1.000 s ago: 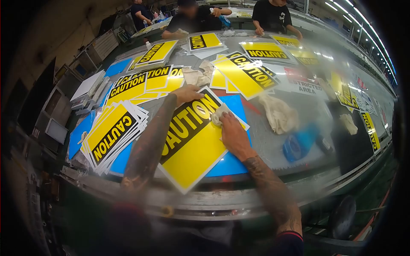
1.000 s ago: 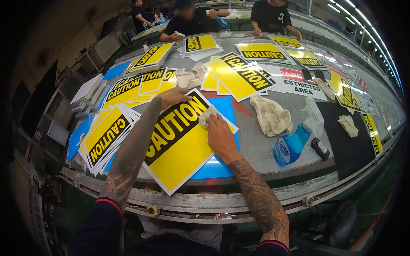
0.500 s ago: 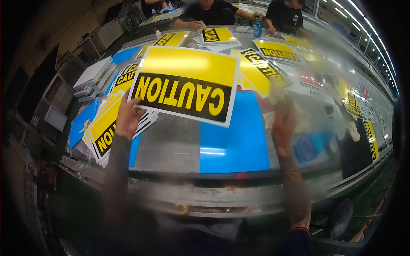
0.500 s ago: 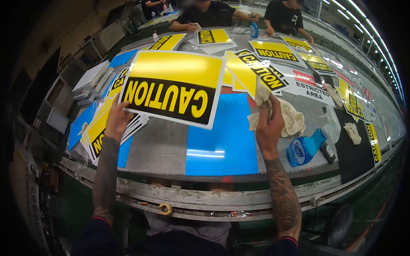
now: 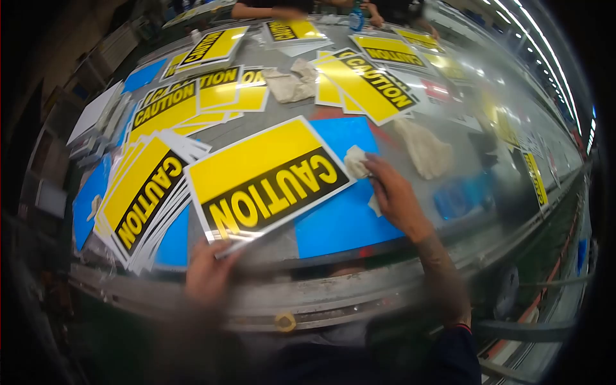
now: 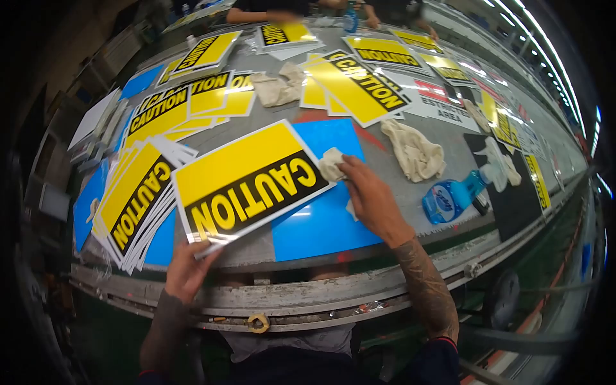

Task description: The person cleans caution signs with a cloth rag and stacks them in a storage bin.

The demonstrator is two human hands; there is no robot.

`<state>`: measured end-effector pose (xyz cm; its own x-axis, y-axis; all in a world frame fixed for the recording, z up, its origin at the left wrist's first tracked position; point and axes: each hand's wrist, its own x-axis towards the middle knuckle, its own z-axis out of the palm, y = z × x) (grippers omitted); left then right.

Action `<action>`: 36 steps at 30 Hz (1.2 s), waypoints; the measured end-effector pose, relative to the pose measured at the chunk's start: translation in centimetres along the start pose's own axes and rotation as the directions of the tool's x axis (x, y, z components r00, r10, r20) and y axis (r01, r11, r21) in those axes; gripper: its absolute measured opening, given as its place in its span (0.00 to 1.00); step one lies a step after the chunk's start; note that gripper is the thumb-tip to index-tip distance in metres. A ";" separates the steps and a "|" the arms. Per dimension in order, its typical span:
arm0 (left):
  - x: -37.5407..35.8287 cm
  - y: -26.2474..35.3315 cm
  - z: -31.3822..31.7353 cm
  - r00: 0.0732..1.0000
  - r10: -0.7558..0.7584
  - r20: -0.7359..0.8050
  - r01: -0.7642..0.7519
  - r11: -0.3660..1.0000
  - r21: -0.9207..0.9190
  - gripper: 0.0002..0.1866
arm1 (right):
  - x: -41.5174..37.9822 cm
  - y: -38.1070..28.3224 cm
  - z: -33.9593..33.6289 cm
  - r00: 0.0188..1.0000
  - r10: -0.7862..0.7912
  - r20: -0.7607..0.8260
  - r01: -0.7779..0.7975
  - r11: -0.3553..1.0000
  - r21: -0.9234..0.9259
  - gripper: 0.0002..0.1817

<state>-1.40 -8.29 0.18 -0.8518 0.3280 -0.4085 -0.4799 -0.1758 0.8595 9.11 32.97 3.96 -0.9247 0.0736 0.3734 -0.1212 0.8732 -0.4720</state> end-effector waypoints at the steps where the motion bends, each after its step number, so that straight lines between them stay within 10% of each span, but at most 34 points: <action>1: -0.8 0.8 1.7 0.995 -0.080 0.062 0.084 0.994 -0.072 0.26 | -0.9 0.4 0.5 0.999 -0.025 0.047 0.026 0.999 -0.040 0.24; 2: -1.6 1.7 3.4 0.980 -0.158 0.124 0.175 0.976 -0.134 0.26 | -2.0 0.7 0.5 0.994 -0.047 0.095 0.055 0.995 -0.082 0.25; 3: -0.9 0.8 3.0 0.978 -0.123 0.167 0.092 0.978 0.185 0.27 | -3.1 -0.4 -0.8 0.999 -0.020 0.036 0.023 0.995 -0.100 0.26; 6: 0.3 0.8 4.1 0.923 -0.323 0.210 0.346 0.934 -0.084 0.26 | -6.4 -3.2 -3.3 0.951 -0.011 -0.309 -0.017 0.996 -0.088 0.29; 9: 1.1 0.8 4.5 0.924 -0.312 0.220 0.333 0.941 -0.067 0.25 | -13.7 0.7 -7.9 0.498 0.002 -0.867 -0.003 1.000 0.000 0.36; 11: 1.4 1.0 6.0 0.937 -0.251 0.243 0.288 0.948 -0.132 0.24 | -12.6 0.6 -11.0 0.351 0.186 -0.918 -0.213 0.970 0.115 0.41; 14: 1.8 0.7 6.6 0.922 -0.193 0.336 0.248 0.960 -0.129 0.24 | -9.6 2.4 -12.9 0.527 0.455 -0.718 -0.204 0.888 0.413 0.40; 18: 3.4 -1.9 5.5 0.930 -0.218 0.297 0.257 0.961 -0.099 0.25 | -7.2 8.1 -14.7 0.857 0.438 -0.272 -0.274 0.833 0.481 0.36; 23: 4.0 -0.5 4.9 0.862 -0.253 0.438 0.394 0.880 -0.265 0.27 | -0.3 2.0 -12.9 0.873 0.482 0.079 -0.487 0.846 0.216 0.23; 25: 3.6 0.4 5.1 0.872 -0.274 0.405 0.369 0.912 -0.177 0.28 | 1.9 -1.4 -10.3 0.935 0.157 0.318 -0.247 0.932 0.265 0.22; 29: 3.5 -0.9 5.2 0.894 -0.250 0.372 0.304 0.948 -0.095 0.28 | 3.3 -8.7 -5.7 0.768 0.088 0.634 -0.162 0.985 0.061 0.20; 36: 3.4 -1.5 4.7 0.873 -0.208 0.442 0.228 0.974 0.009 0.26 | 3.8 -5.3 -6.0 0.858 0.449 0.248 -0.452 0.891 -0.050 0.19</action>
<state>-2.57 -2.56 -1.07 -0.5507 0.7329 -0.3994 -0.6593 -0.0885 0.7467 8.41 31.54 12.63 -0.9376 0.3361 -0.0892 0.3278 0.7685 -0.5495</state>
